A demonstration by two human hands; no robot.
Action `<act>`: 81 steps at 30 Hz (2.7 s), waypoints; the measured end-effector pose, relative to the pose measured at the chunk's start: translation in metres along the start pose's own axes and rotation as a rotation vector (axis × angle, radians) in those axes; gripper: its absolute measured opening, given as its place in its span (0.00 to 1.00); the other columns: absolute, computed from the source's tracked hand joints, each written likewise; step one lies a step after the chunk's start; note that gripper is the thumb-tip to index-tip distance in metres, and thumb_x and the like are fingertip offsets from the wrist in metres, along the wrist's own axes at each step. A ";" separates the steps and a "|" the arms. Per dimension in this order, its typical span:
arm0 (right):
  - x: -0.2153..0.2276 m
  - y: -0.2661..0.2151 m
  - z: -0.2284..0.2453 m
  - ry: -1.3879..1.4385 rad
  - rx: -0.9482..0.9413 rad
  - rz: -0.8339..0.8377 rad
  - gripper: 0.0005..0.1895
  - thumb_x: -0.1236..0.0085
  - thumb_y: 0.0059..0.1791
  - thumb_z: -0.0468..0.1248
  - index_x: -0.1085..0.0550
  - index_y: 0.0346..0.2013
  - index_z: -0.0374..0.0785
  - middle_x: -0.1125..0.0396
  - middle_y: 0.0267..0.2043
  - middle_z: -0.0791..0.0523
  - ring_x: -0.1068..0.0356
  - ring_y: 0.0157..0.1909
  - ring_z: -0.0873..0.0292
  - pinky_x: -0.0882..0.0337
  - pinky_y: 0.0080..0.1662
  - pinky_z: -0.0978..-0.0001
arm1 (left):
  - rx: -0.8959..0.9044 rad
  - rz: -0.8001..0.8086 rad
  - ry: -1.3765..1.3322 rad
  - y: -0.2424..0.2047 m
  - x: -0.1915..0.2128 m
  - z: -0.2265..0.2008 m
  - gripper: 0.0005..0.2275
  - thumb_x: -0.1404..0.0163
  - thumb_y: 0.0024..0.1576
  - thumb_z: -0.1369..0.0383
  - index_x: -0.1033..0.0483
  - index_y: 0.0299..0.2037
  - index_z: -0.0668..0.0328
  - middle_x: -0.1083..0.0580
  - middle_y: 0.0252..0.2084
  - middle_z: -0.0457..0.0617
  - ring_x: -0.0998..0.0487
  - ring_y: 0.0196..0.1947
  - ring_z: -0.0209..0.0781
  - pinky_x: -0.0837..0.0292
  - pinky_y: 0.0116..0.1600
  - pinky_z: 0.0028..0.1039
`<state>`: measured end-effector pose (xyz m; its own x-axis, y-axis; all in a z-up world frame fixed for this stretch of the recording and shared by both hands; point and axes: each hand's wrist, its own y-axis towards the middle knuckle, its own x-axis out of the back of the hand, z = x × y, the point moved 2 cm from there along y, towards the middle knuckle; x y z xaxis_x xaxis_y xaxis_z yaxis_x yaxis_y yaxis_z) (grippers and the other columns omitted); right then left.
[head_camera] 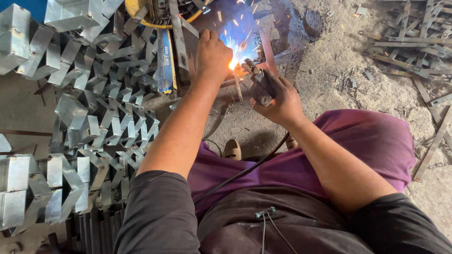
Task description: The person joins metal strips together by placing them into a jig on a fabrication floor and using a welding tool to fuse the joints, creating sparks.
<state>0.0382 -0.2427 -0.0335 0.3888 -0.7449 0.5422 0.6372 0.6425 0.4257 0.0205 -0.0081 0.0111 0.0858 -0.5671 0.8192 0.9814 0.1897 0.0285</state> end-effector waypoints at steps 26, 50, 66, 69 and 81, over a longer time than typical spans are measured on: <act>0.004 0.002 -0.003 0.115 0.083 0.025 0.24 0.30 0.44 0.37 0.25 0.52 0.37 0.27 0.44 0.54 0.27 0.43 0.54 0.24 0.46 0.61 | 0.062 -0.036 -0.002 0.004 -0.024 -0.001 0.06 0.46 0.53 0.67 0.14 0.32 0.48 0.18 0.36 0.46 0.26 0.51 0.47 0.42 0.61 0.43; 0.186 -0.308 -0.217 1.439 -1.239 -0.705 0.20 0.58 0.53 0.55 0.29 0.35 0.42 0.28 0.37 0.52 0.27 0.43 0.50 0.27 0.53 0.51 | -0.411 0.341 -0.492 -0.019 0.150 -0.071 0.20 0.50 0.54 0.77 0.18 0.52 0.36 0.25 0.58 0.47 0.31 0.65 0.53 0.49 0.73 0.49; 0.275 -0.309 -0.235 -0.120 -1.101 -0.533 0.15 0.33 0.50 0.45 0.20 0.36 0.33 0.32 0.24 0.57 0.41 0.22 0.65 0.41 0.25 0.69 | 0.046 -0.330 -1.232 -0.056 0.025 -0.125 0.12 0.43 0.57 0.65 0.18 0.48 0.60 0.25 0.59 0.56 0.25 0.58 0.57 0.29 0.61 0.40; 0.292 -0.245 -0.203 -0.183 -0.915 -0.590 0.14 0.34 0.52 0.43 0.20 0.38 0.32 0.30 0.27 0.58 0.37 0.25 0.66 0.38 0.29 0.70 | 0.142 -0.420 -1.279 -0.093 -0.021 -0.105 0.11 0.41 0.55 0.65 0.18 0.45 0.61 0.21 0.52 0.56 0.22 0.55 0.56 0.27 0.61 0.39; 0.112 0.047 -0.049 -0.476 -0.417 0.029 0.15 0.40 0.52 0.51 0.19 0.44 0.46 0.23 0.36 0.56 0.26 0.31 0.61 0.26 0.33 0.65 | 0.308 -0.045 -1.458 -0.110 -0.073 -0.101 0.11 0.43 0.58 0.63 0.18 0.48 0.56 0.21 0.50 0.55 0.19 0.39 0.45 0.20 0.44 0.34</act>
<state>0.1443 -0.3051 0.0115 0.1323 -0.5050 0.8529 0.8742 0.4651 0.1398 -0.0761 -0.0683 -0.1094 -0.3681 0.6683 0.6464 0.8887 0.4573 0.0333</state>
